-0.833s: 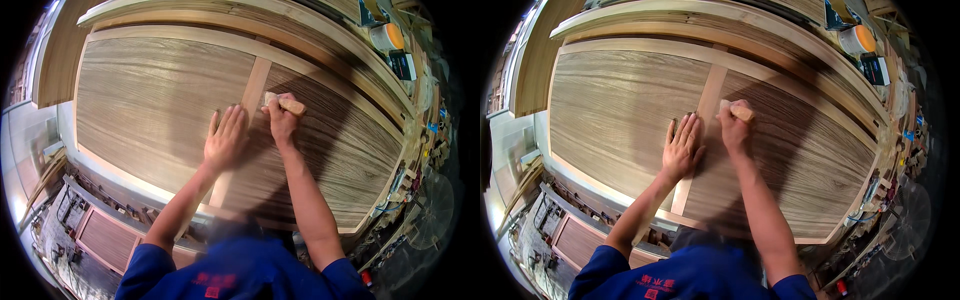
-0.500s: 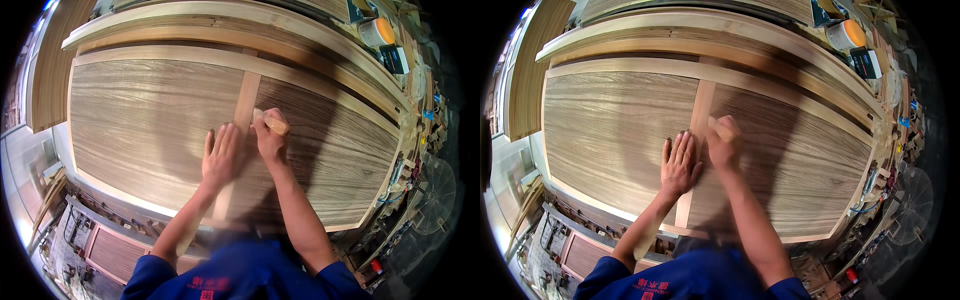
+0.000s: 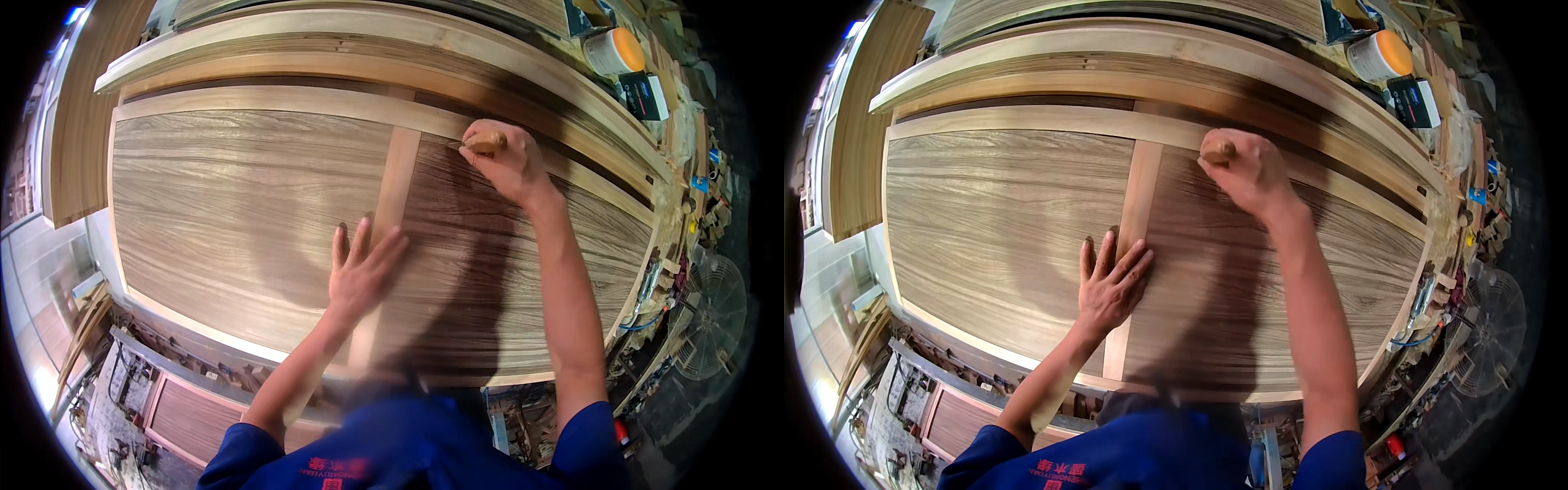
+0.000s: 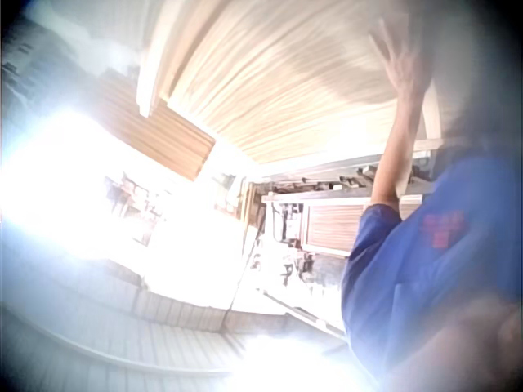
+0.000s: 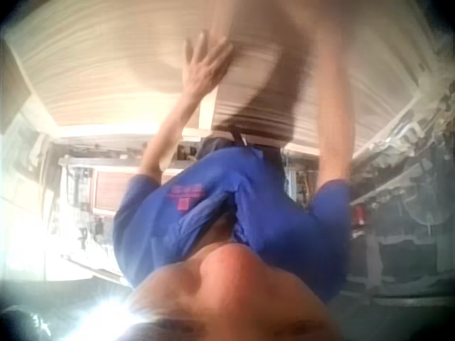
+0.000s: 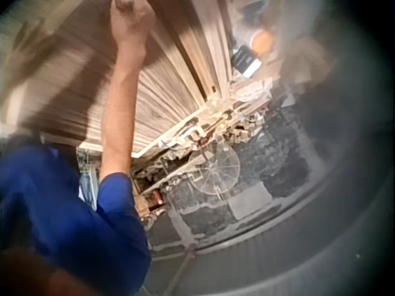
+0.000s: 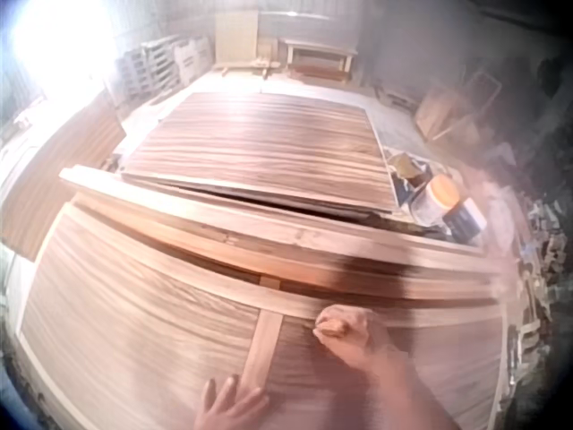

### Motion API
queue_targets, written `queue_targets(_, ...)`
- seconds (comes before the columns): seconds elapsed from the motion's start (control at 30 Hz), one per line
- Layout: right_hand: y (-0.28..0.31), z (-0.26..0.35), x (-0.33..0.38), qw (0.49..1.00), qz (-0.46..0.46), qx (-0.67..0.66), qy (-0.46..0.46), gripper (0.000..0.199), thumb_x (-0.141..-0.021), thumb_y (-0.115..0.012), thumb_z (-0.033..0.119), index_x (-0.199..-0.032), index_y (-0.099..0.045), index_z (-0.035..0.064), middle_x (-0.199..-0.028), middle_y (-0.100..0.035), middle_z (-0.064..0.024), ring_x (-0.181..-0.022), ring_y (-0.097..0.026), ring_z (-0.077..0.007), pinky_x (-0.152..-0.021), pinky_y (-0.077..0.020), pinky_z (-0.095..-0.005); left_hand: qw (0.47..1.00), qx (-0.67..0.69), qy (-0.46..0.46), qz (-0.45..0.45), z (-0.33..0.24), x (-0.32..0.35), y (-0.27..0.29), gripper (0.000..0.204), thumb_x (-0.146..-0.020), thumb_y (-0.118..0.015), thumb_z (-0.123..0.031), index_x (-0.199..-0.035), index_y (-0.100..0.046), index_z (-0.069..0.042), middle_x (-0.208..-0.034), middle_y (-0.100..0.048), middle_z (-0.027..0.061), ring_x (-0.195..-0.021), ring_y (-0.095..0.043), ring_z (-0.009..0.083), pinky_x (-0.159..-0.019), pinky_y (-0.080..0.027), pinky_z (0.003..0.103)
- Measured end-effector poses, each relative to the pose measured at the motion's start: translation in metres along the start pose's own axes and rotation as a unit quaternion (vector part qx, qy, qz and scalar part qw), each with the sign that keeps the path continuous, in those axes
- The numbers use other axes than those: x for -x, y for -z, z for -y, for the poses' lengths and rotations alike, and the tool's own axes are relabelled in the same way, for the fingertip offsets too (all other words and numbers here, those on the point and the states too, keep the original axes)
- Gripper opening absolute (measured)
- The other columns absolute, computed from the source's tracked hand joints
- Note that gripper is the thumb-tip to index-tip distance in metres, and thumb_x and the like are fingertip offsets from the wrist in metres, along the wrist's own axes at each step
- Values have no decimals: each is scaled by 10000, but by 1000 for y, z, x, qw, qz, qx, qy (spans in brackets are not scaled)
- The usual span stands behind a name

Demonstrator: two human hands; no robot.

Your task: The person cleans a wooden door panel with a cloth and scraper, then uses a pneumatic sander to smooth the surface. They proceed to attach wooden trim pieces to the door frame using a pneumatic nail gun, tapping the pieces into place with a wooden mallet.

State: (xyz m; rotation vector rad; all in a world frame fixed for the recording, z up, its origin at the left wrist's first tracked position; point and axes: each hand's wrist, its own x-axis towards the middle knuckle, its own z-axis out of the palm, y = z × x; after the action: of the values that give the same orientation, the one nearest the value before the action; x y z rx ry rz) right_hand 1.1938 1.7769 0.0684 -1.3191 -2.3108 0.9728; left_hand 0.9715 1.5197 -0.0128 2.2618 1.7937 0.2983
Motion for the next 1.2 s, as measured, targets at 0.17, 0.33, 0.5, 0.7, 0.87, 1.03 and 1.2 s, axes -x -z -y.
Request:
queue_targets(0.17,9,-11,-17,998,33,34,30,160,-880,-806,147,-950,-694,56,-851,-680,-128,-778,-666,-308,-736,-530,-383,1000,8,5,9,-2,1,1,527,-947,-718,-307,-1466,-636,-263,-1612,-518,-58,-1569,-350,359,-1264,-181,672)
queue_targets(0.33,-2,-36,-20,998,26,39,40,238,-881,-802,282,-1002,-748,85,-938,-750,-165,-898,-725,-380,-803,-575,-432,999,32,35,25,-3,3,4,522,-974,-686,-359,-1488,-611,-307,-1582,-542,-67,-1580,-330,339,-1265,-190,671)
queue_targets(0.5,-7,-68,-21,998,41,39,-3,466,-977,-736,462,-1014,-785,0,-848,-774,-86,-808,-715,-191,-771,-541,-409,1000,16,11,-15,0,13,-3,552,-1028,-612,-459,-1562,-514,-360,-1625,-481,-118,-1599,-294,275,-1295,-172,613)
queue_targets(0.7,-14,-99,-45,997,26,51,-42,594,-952,-771,538,-1219,-749,8,-1059,-772,-68,-1016,-729,-147,-938,-551,-296,995,-30,4,-90,12,22,-22,526,-1083,-474,-559,-1577,-493,-378,-1680,-401,-154,-1610,-257,240,-1318,-132,571)
queue_targets(0.87,-4,-135,-54,998,51,-19,-15,601,-981,-767,467,-1325,-683,-18,-1164,-758,-91,-1097,-725,-174,-962,-549,-273,989,105,-31,-103,9,26,-12,573,-1064,-508,-450,-1539,-552,-133,-1643,-470,50,-1603,-258,341,-1316,-134,581)
queue_targets(1.03,9,-148,-74,994,71,-45,-72,598,-989,-770,425,-1331,-661,-54,-1209,-740,-118,-1118,-721,-173,-967,-550,-269,980,80,-38,-180,7,25,-33,508,-1026,-558,-481,-1463,-635,-232,-1565,-556,-33,-1570,-320,342,-1283,-180,642)
queue_targets(1.2,-6,-137,-74,997,56,-22,-56,632,-994,-766,415,-1349,-633,-90,-1197,-737,-137,-1121,-721,-173,-987,-553,-269,983,76,-27,-167,13,27,-37,510,-1002,-582,-491,-1450,-638,-256,-1549,-567,-34,-1558,-335,356,-1276,-190,653)
